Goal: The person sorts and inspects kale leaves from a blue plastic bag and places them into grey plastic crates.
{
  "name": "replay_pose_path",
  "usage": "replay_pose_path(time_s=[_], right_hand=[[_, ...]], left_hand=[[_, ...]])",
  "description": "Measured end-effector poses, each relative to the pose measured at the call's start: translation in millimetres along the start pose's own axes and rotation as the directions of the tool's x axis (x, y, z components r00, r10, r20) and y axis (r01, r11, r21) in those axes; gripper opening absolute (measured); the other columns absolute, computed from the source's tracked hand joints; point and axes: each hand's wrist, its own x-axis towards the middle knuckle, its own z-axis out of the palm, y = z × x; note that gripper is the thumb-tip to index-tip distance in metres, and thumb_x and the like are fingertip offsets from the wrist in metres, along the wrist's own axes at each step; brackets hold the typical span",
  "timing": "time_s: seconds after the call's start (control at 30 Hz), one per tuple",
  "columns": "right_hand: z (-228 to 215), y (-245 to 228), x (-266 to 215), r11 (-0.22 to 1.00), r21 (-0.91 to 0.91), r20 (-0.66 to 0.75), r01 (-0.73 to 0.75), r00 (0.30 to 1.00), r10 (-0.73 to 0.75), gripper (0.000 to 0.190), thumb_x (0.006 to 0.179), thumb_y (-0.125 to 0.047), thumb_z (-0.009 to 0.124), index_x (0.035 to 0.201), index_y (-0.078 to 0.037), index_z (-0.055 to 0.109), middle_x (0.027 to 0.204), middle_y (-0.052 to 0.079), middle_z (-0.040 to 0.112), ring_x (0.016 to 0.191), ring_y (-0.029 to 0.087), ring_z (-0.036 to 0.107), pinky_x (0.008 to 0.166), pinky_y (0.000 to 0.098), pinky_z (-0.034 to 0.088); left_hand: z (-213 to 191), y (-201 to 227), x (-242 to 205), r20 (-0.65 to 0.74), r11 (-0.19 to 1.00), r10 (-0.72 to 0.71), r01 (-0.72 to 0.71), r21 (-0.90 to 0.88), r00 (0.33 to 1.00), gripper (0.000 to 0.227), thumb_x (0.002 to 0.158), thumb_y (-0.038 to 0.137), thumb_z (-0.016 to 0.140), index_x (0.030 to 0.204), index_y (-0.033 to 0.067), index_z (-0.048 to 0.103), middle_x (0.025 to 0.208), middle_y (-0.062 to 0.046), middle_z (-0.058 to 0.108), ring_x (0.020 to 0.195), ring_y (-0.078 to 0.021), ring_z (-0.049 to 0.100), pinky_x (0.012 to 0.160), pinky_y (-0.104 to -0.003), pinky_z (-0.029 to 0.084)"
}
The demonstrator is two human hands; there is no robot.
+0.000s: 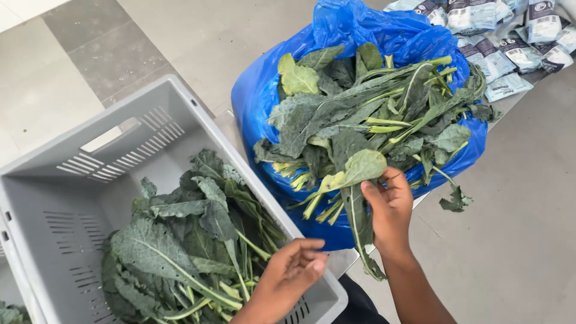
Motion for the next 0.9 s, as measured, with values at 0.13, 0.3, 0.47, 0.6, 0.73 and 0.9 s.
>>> replay_pose_path(time_s=[0.13,0.3,0.47,0.6,0.73,0.9], right_hand=[[16,-19,1,0.981,-0.142,0.031,0.129,0.992,-0.126,0.028,0.097,0.005,0.065,0.124,0.001,0.06,0.119,0.005,0.064,0.098,0.009,0.065,0.084,0.0221,0.054],[41,-58,10,0.447,-0.742,0.321,0.5,0.85,-0.417,0.034,0.088,0.006,0.078,0.119,-0.003,0.07,0.114,0.011,0.062,0.081,0.014,0.062,0.068,0.0259,0.051],[13,-57,12,0.359,-0.764,0.287,0.536,0.781,-0.554,0.021,0.102,0.013,0.07,0.117,-0.002,0.069,0.117,0.01,0.062,0.087,0.014,0.064,0.071,0.0222,0.052],[16,-64,-11,0.801,-0.332,0.088,0.499,0.861,-0.5,0.034,0.109,0.01,0.075,0.131,-0.003,0.053,0.11,0.005,0.061,0.085,0.01,0.059,0.076,0.0192,0.047],[63,-62,-44,0.997,0.077,0.302,0.012,0.953,-0.035,0.045,0.086,0.008,0.073,0.126,-0.003,0.055,0.104,0.007,0.066,0.091,0.013,0.063,0.087,0.0257,0.05],[151,2,-73,0.663,-0.193,0.634,-0.723,0.424,0.647,0.028,0.082,0.001,0.07,0.108,-0.006,0.059,0.099,0.005,0.07,0.091,0.014,0.067,0.08,0.0293,0.053]], left_hand=[[-19,-11,-36,-0.014,0.978,-0.006,0.009,0.207,1.0,0.04,0.093,0.023,0.075,0.124,0.0005,0.065,0.103,-0.008,0.071,0.1,-0.0138,0.067,0.091,-0.03,0.054],[-46,-39,-71,-0.066,0.943,0.031,-0.008,0.334,0.997,0.034,0.087,0.019,0.08,0.114,0.0015,0.069,0.098,-0.009,0.074,0.094,-0.0149,0.072,0.087,-0.031,0.059],[-83,-48,-98,-0.239,0.876,0.236,-0.1,0.472,0.942,0.031,0.085,0.016,0.081,0.111,0.0024,0.072,0.095,-0.008,0.078,0.088,-0.0145,0.076,0.082,-0.031,0.06],[-102,-39,-111,-0.426,0.94,0.195,-0.045,0.338,0.884,0.028,0.089,0.012,0.076,0.114,0.0017,0.07,0.092,-0.011,0.08,0.086,-0.0155,0.074,0.082,-0.032,0.06],[-104,-32,-112,-0.408,0.901,0.406,-0.283,0.33,0.818,0.034,0.091,0.01,0.074,0.121,-0.0014,0.066,0.102,-0.013,0.072,0.097,-0.0167,0.07,0.088,-0.034,0.057],[-115,-24,-110,-0.351,0.906,0.315,-0.39,-0.166,0.882,0.039,0.103,0.025,0.052,0.136,0.003,0.057,0.123,-0.007,0.068,0.109,-0.014,0.068,0.094,-0.034,0.058]])
